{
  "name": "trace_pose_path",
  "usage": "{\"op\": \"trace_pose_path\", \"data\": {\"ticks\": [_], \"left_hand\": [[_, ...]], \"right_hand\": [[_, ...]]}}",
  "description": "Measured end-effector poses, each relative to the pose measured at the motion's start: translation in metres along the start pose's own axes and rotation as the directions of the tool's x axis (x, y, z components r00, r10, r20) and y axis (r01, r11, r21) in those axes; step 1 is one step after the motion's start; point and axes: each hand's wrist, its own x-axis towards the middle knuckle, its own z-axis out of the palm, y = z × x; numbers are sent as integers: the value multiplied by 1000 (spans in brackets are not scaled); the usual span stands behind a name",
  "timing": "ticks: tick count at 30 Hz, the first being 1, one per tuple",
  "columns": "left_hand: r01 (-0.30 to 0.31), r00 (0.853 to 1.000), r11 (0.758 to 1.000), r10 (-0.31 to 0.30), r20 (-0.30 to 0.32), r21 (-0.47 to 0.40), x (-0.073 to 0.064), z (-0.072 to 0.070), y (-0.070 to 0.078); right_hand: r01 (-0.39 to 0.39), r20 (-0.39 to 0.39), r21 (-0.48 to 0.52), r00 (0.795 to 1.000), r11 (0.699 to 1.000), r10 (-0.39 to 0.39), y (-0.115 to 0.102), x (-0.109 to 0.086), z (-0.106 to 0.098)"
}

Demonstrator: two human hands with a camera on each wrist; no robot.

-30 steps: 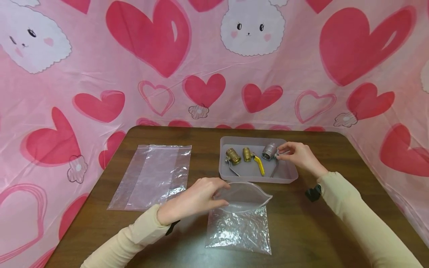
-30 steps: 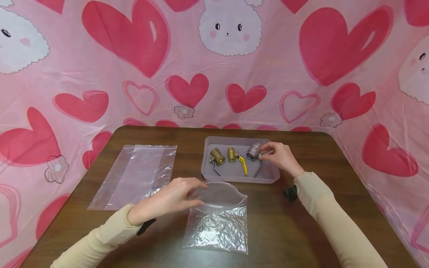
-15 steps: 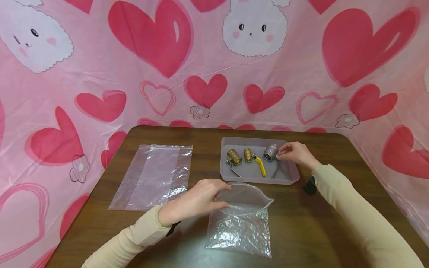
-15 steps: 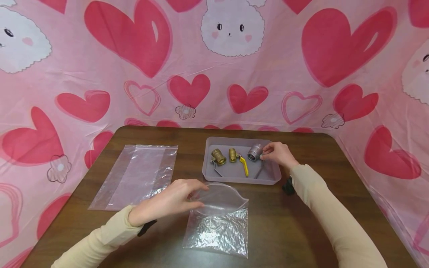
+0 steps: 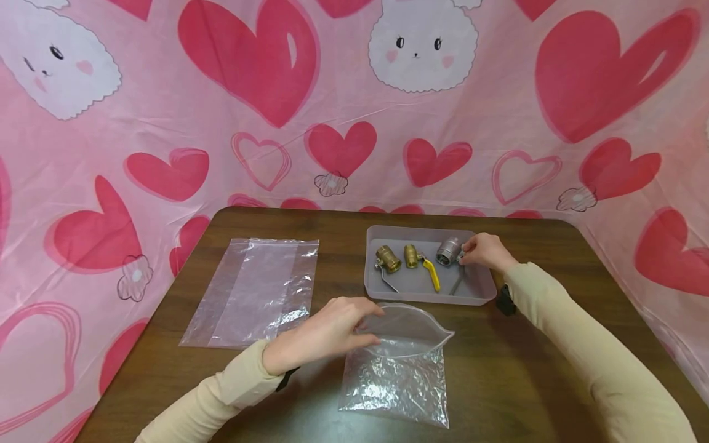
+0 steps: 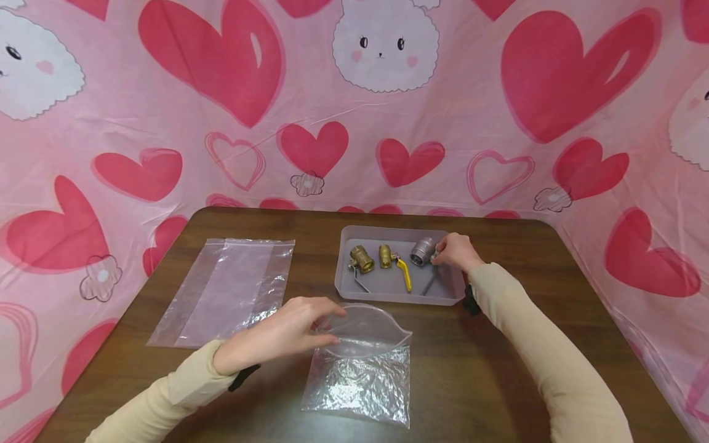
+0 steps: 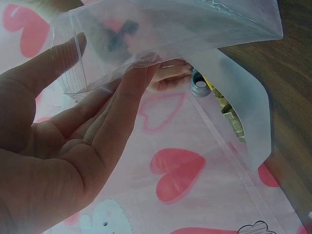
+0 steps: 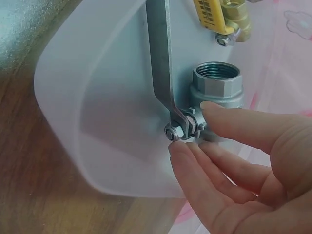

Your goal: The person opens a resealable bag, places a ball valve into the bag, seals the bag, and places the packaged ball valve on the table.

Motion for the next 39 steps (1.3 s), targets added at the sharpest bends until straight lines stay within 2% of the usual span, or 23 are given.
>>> {"op": "trace_pose_path", "data": {"ticks": [8,15,21,30,39], "left_hand": [[4,1000,1000,-4,4,-9,0,1,0],[4,1000,1000,-4,8,-10,0,1,0],[-1,1000,1000,1,4,-1,-1,2,-1],[-4,1000,1000,3,11,17,-1,2,0],[1,1000,1000,-1,20,3,-1,2,-1]], "right_hand": [[-19,30,-77,999,997,21,-1,10,5],[-46,70,-98,996,994,53,-8,13,8],[-68,61,-117,995,991,75,-10,13,10],[-99,69,-108,992,989,107,-9,14,12],[-78,99,-74,991,994,85,-11,11,7]]}}
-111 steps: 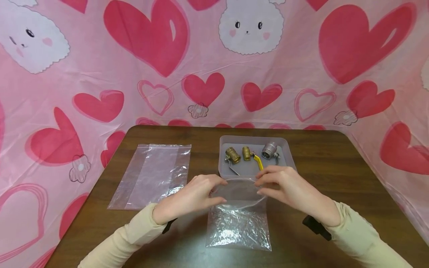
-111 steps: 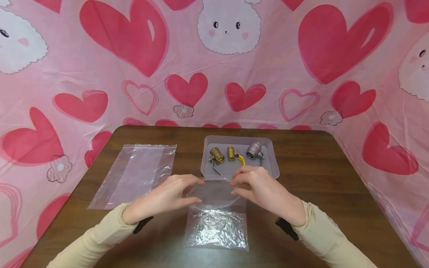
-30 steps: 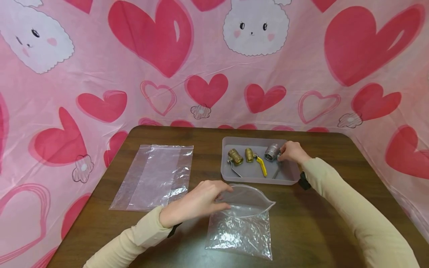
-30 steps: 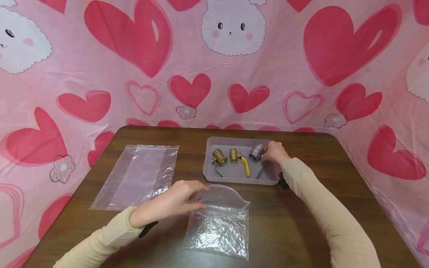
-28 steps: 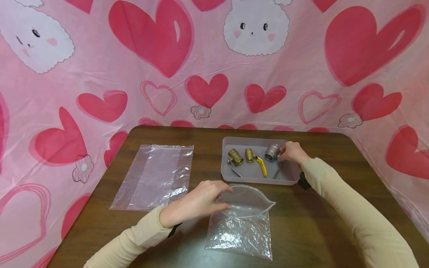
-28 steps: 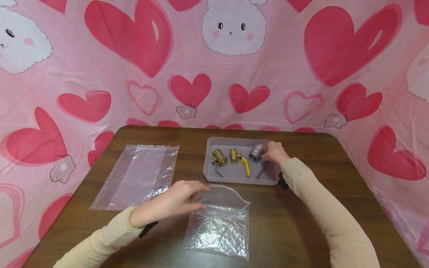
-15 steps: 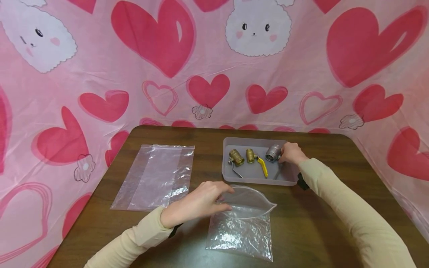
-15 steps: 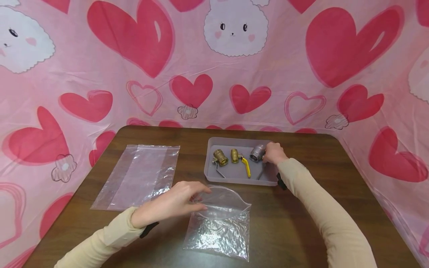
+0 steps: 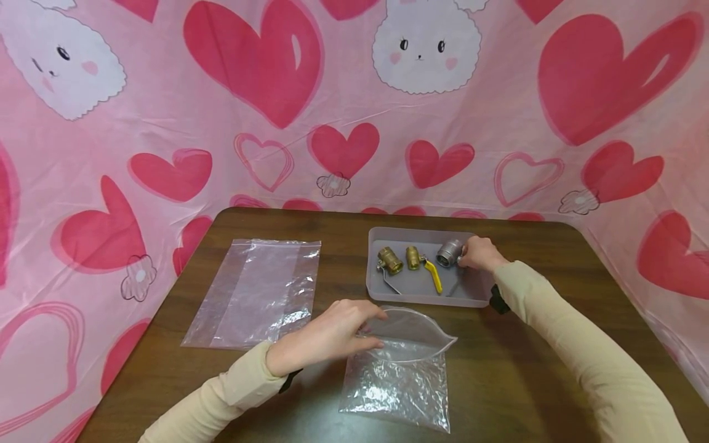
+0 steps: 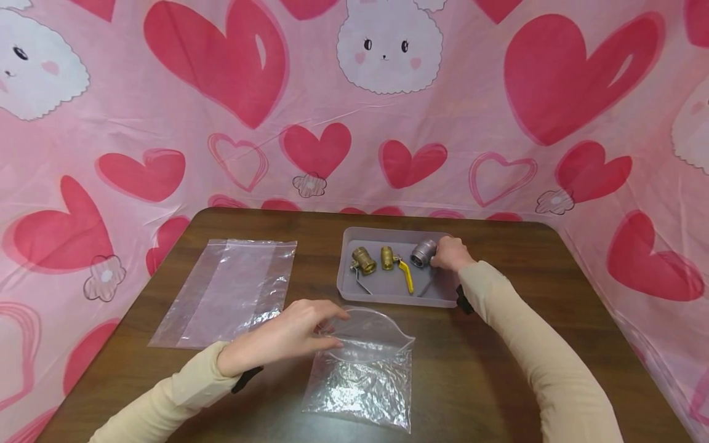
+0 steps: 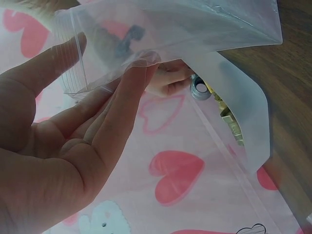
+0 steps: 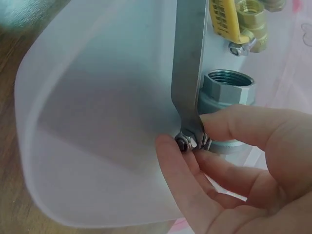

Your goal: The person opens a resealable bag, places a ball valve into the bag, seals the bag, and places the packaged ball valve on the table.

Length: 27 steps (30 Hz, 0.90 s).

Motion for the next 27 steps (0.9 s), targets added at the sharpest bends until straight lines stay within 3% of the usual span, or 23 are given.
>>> {"op": "trace_pose_path", "data": {"ticks": [10,17,27], "left_hand": [[6,1000,1000,-6,-2,-11,-1,0,-1],[13,1000,1000,-13,0,-27,0,0,-1],[24,1000,998,-24,8,-50,0,0,-1]], "right_hand": [[-49,116,98,993,994,38,0,-1,-6],[-99,197,344,980,934,31,5,-6,-10],[-93,230,423,973,901,-8,11,-8,-8]]}}
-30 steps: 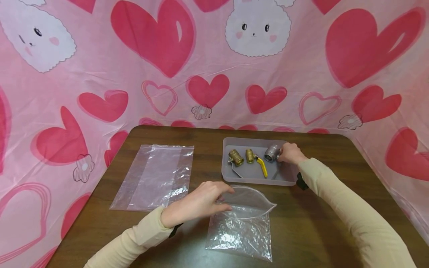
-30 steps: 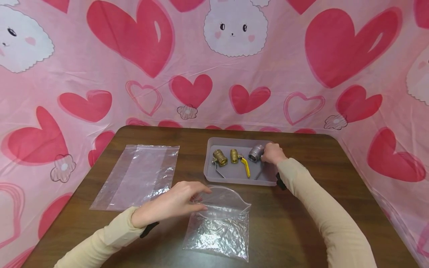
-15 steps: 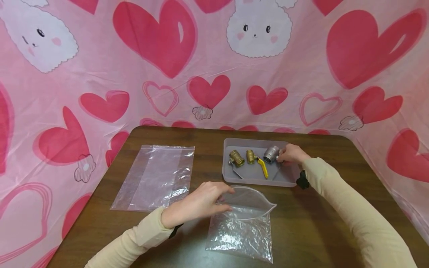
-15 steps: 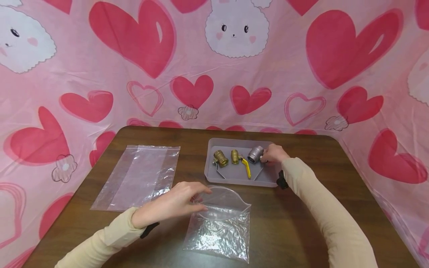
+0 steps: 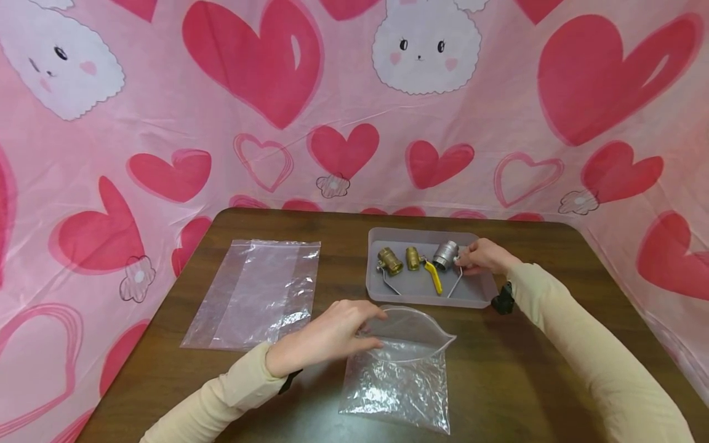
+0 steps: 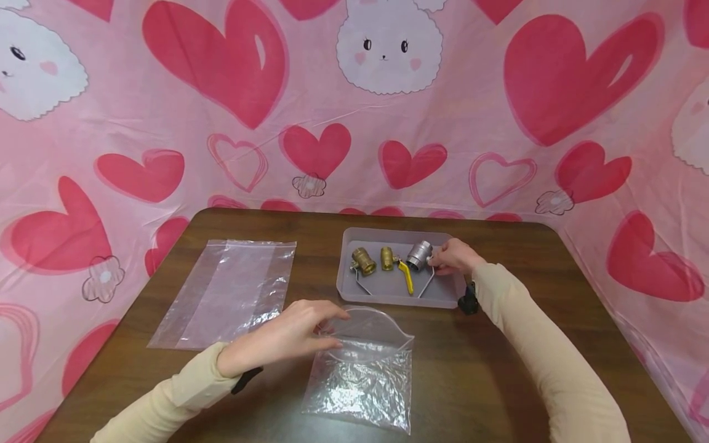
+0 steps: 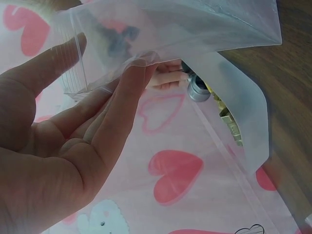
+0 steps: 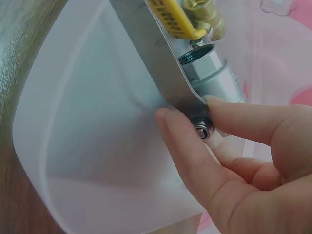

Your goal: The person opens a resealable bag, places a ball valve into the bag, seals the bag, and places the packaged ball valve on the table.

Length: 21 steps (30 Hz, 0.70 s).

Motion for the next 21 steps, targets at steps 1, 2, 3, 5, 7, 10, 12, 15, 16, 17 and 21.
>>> {"op": "trace_pose_path", "data": {"ticks": [1,2,3,5,7,10,12,15,16,17,21], "left_hand": [[-1,1000,1000,1,1,-2,0,0,0],[-1,1000,1000,1,3,-5,0,0,0],[-4,1000,1000,4,2,-4,1,0,0],[-10,1000,1000,10,1,-1,1,0,1],[-7,1000,1000,7,5,0,2,0,1],[-7,1000,1000,7,7,9,3,0,0],[-5,1000,1000,5,9,16,3,0,0],[0,1000,1000,0,12,17,3,0,0],[0,1000,1000,-1,12,16,3,0,0],[2,1000,1000,-2,13,13,4,0,0],[1,1000,1000,-1,13,9,5,1,0]], "right_hand": [[5,-1,13,1000,1000,-5,0,0,0],[10,-1,31,1000,999,-10,0,-1,0],[14,-1,51,1000,999,-14,0,-1,0],[22,4,93,1000,995,-23,0,-2,0],[29,4,126,1000,992,-30,0,-3,0],[34,6,154,999,987,-35,0,-3,-1],[32,1,155,999,987,-33,1,-3,0],[34,-5,150,999,988,-34,2,-4,0],[35,-11,152,999,988,-33,3,-5,0],[40,-13,155,999,987,-39,4,-6,0],[51,-24,196,999,979,-47,9,-8,-1]]}}
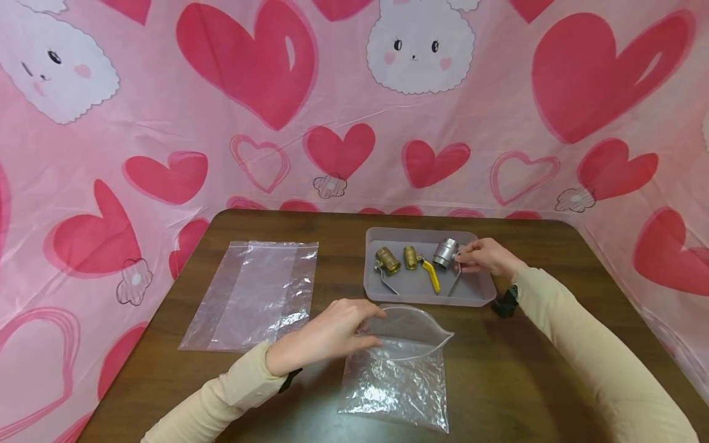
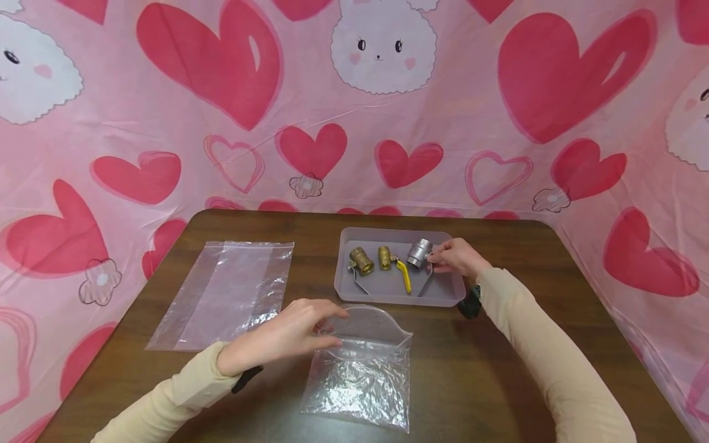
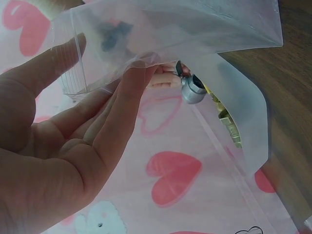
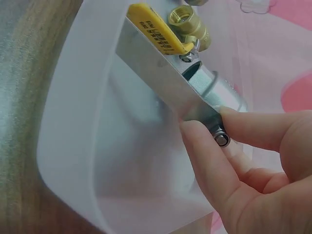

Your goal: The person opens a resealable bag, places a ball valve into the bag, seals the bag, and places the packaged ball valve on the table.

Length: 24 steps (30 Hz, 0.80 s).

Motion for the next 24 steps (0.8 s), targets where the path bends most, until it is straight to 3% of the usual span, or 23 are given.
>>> {"op": "trace_pose_path", "data": {"ticks": [11,19,24], "left_hand": [[10,1000,1000,-10,-5,-21,1,0,0],[28,1000,999,-28,-2,-36,2,-3,0],[10,1000,1000,-10,-11,-27,3,-3,-1]], "right_hand": [[82,-45,85,996,993,-79,2,-8,-2],[146,-109,124,985,982,-132,-11,-22,-3],[166,-132,218,981,962,-140,-20,-32,-4]]}}
